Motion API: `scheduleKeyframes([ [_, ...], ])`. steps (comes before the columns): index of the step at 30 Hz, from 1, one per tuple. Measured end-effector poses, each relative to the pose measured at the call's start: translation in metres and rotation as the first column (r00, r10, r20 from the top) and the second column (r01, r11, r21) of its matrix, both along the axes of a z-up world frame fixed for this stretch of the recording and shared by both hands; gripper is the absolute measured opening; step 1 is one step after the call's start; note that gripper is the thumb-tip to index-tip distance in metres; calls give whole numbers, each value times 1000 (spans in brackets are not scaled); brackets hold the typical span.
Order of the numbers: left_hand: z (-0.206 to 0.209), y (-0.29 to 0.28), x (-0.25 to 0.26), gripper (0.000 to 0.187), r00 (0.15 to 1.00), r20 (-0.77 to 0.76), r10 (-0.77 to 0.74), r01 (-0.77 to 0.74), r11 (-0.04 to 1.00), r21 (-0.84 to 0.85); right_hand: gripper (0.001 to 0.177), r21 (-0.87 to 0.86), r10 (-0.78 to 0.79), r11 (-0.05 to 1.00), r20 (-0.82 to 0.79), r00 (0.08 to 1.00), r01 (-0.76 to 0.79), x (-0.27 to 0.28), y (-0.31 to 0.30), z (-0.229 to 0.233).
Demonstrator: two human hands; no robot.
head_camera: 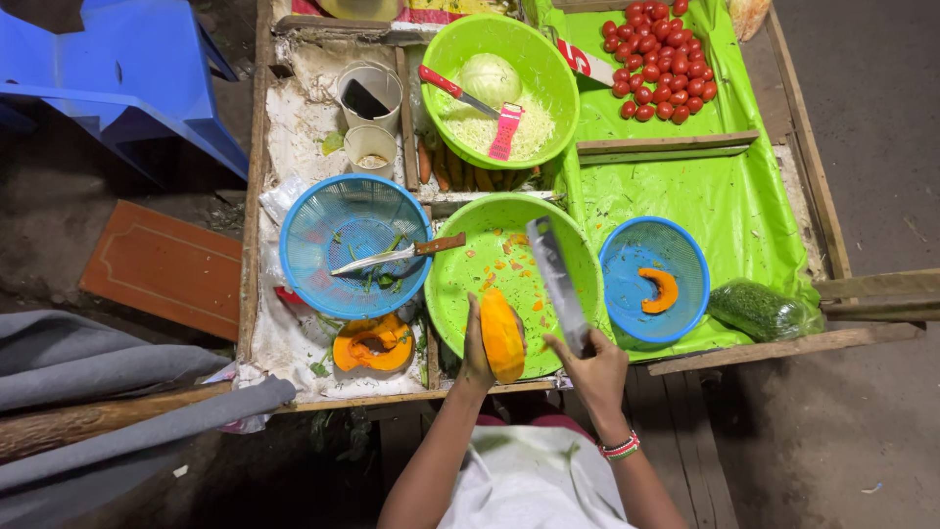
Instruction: The person chops pieces of pumpkin into small bits into a bowl using a knife and moves sliced carrots into a bin.
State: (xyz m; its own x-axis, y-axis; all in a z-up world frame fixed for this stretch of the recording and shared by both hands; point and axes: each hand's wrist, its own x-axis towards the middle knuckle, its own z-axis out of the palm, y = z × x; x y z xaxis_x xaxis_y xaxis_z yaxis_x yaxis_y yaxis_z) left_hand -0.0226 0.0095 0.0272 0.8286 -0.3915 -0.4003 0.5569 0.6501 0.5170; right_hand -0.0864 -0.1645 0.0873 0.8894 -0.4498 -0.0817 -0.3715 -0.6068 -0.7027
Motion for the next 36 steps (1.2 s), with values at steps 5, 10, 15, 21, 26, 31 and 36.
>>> scheduleKeyframes([
  [5, 1, -14, -8, 63, 997, -74, 22, -6, 979, 205, 49, 299, 2, 954, -36, 999, 9, 3, -15, 6],
  [10, -55, -18, -38, 72, 912, 405, -68, -164, 844, 511, 54, 248, 178, 957, -87, 980, -152, -8, -7, 17],
  [15, -109, -30, -62, 76, 913, 406, -29, -199, 838, 507, 65, 202, 315, 922, 110, 943, -331, -4, -3, 31],
  [21, -108, -42, -76, 73, 600, 706, -377, -597, 376, 709, 60, 193, 325, 923, 75, 943, -333, -14, -9, 25],
  [26, -120, -35, -79, 53, 645, 549, -532, -514, 230, 826, 47, 314, 354, 887, 7, 935, -338, -26, -8, 11],
  [31, -86, -37, -68, 86, 515, 720, -466, -687, 278, 672, 59, 190, 336, 926, -23, 941, -326, -14, -10, 17],
  [36, -17, -35, -57, 70, 830, 463, -311, -276, 493, 825, 56, 126, 336, 926, 155, 929, -356, -12, -1, 14],
])
